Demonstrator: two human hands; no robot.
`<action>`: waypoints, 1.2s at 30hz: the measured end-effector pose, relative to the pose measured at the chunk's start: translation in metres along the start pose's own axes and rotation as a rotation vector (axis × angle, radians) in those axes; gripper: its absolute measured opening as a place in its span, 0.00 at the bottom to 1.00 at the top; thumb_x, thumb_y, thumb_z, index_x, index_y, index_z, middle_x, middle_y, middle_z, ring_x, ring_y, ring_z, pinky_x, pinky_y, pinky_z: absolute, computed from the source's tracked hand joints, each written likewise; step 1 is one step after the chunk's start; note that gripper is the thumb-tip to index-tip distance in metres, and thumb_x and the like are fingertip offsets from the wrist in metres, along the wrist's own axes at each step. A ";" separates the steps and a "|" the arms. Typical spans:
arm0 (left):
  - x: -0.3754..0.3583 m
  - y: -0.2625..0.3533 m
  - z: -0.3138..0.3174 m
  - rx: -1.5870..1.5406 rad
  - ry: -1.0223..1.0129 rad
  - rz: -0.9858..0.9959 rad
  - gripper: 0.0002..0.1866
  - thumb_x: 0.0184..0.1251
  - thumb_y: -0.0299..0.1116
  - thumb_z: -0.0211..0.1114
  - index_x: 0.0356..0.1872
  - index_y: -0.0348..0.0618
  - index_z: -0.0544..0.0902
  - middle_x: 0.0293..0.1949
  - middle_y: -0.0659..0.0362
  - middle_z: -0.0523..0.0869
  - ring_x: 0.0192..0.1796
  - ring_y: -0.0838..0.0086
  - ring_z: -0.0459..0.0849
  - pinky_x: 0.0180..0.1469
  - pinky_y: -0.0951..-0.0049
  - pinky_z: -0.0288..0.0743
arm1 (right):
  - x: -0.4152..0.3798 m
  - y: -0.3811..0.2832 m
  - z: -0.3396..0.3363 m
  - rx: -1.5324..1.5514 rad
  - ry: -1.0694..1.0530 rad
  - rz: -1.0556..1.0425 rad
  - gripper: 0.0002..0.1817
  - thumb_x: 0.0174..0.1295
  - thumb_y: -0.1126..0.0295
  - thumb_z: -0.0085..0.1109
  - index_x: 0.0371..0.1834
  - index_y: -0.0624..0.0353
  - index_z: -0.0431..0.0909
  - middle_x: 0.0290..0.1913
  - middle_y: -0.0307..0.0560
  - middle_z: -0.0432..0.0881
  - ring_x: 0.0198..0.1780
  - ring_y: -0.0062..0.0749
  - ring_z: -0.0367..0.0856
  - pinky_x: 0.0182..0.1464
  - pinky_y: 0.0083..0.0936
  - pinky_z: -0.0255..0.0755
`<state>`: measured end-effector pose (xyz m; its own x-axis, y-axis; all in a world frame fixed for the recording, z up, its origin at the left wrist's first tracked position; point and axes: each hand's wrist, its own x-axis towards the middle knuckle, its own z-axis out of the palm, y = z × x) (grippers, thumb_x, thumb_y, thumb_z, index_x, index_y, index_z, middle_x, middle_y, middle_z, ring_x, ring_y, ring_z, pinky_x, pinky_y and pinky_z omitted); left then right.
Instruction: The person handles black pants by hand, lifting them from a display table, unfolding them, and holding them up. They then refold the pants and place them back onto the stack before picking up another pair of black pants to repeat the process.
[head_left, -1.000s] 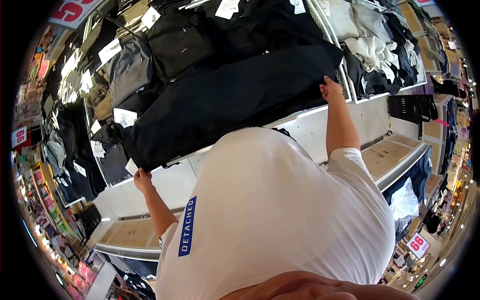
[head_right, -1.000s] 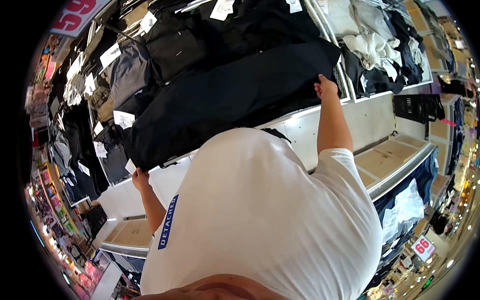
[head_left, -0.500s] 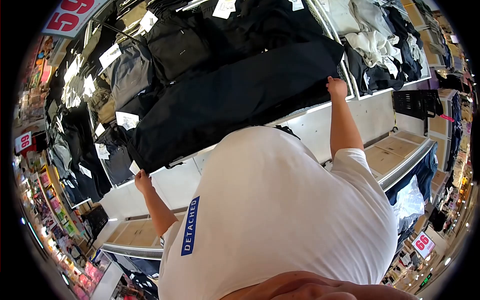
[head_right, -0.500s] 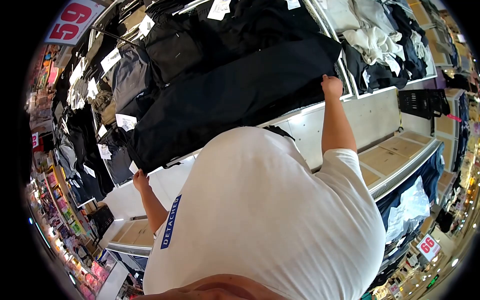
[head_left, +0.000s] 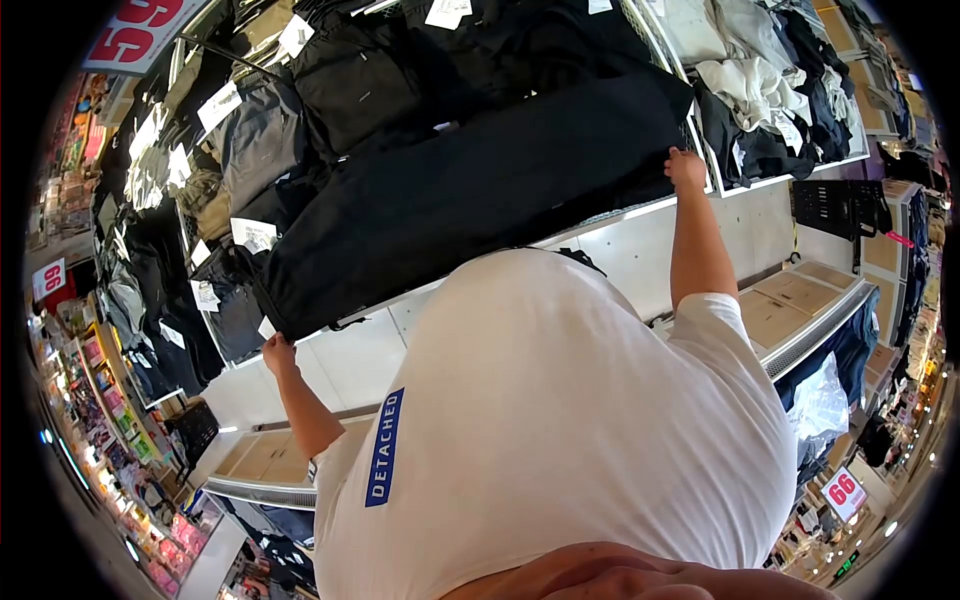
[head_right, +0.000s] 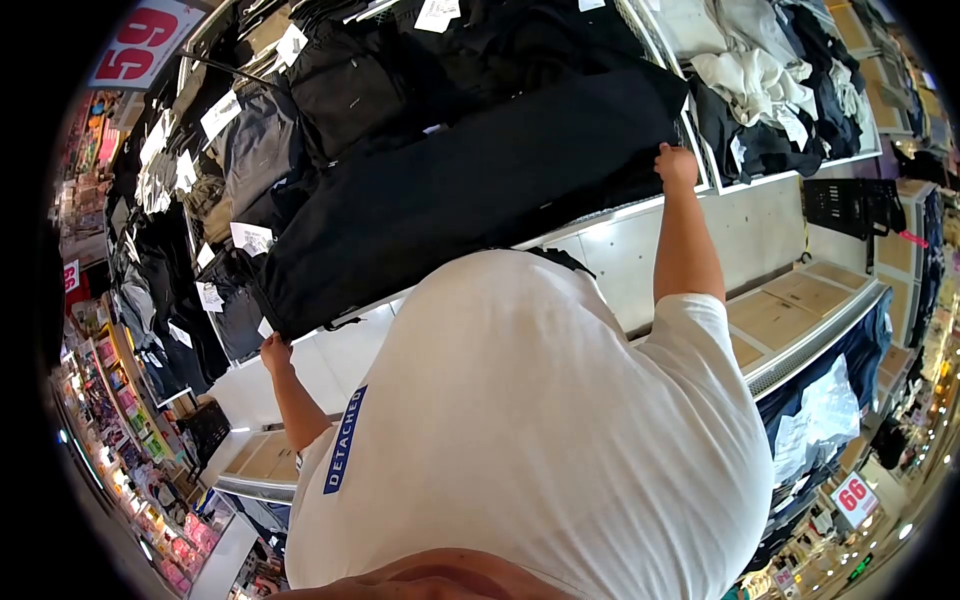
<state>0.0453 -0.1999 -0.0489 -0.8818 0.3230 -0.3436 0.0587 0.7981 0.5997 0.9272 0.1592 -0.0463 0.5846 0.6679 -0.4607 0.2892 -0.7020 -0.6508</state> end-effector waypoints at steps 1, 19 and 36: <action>-0.003 0.001 0.001 -0.047 -0.025 0.005 0.17 0.77 0.39 0.63 0.48 0.31 0.85 0.35 0.54 0.88 0.29 0.71 0.86 0.30 0.73 0.80 | 0.001 0.005 0.003 0.067 -0.016 0.038 0.16 0.72 0.59 0.62 0.48 0.64 0.83 0.28 0.43 0.85 0.23 0.26 0.81 0.25 0.23 0.71; -0.045 0.019 0.029 -0.231 0.076 0.204 0.32 0.69 0.43 0.73 0.64 0.27 0.75 0.50 0.50 0.85 0.42 0.70 0.85 0.39 0.74 0.82 | -0.005 -0.017 0.024 0.655 0.027 0.411 0.20 0.61 0.58 0.76 0.45 0.61 0.80 0.32 0.44 0.73 0.29 0.32 0.71 0.36 0.30 0.75; -0.062 0.061 0.012 0.140 0.021 0.194 0.37 0.64 0.58 0.70 0.53 0.25 0.84 0.48 0.40 0.89 0.52 0.52 0.87 0.58 0.61 0.76 | -0.180 -0.135 0.089 0.733 -0.067 -0.331 0.36 0.67 0.63 0.68 0.73 0.73 0.65 0.67 0.55 0.77 0.67 0.38 0.75 0.69 0.29 0.68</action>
<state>0.1092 -0.1647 0.0005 -0.8569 0.4682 -0.2157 0.2914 0.7851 0.5465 0.7150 0.1562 0.0708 0.5019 0.8426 -0.1951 -0.1455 -0.1401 -0.9794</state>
